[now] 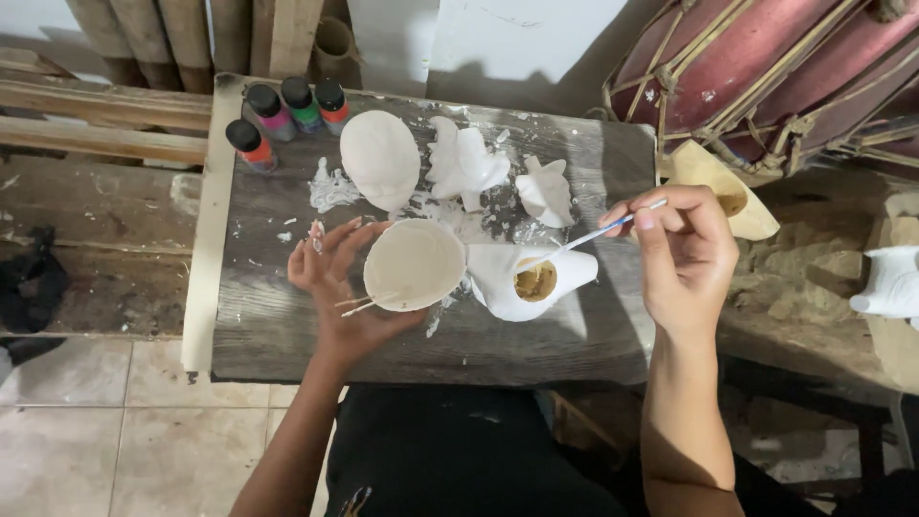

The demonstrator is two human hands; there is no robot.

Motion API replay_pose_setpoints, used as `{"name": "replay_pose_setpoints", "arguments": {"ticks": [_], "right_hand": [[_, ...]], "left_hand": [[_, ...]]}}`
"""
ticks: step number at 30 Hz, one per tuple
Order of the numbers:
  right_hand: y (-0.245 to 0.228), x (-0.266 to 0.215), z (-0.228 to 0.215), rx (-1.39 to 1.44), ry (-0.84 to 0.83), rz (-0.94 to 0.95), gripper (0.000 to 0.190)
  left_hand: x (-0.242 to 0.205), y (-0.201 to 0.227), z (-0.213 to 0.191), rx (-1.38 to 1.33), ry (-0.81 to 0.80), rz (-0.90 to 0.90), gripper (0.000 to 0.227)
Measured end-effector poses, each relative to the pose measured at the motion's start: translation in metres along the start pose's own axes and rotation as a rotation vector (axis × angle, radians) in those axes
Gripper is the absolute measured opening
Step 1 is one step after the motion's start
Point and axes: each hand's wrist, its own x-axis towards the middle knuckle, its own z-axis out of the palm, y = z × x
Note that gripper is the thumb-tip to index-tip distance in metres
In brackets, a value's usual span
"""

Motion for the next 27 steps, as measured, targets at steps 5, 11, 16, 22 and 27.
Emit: {"name": "replay_pose_setpoints", "arguments": {"ticks": [5, 11, 16, 22, 27], "right_hand": [[0.004, 0.004, -0.004, -0.018, 0.009, -0.045, 0.011], [0.012, 0.002, -0.010, 0.034, -0.043, -0.033, 0.011], [0.020, 0.007, -0.007, 0.048, -0.056, -0.010, 0.009], [0.035, 0.011, -0.015, 0.077, 0.034, -0.048, 0.012], [0.026, 0.006, -0.009, 0.108, 0.000, 0.056, 0.012]], "left_hand": [[-0.005, -0.003, 0.003, 0.128, 0.009, -0.093, 0.111], [-0.006, 0.000, 0.008, 0.161, 0.045, -0.072, 0.118], [-0.010, -0.005, 0.011, 0.174, 0.055, -0.079, 0.107], [-0.002, 0.014, 0.006, 0.178, 0.074, -0.107, 0.119], [-0.007, 0.004, 0.005, 0.250, 0.001, -0.166, 0.105]]}}
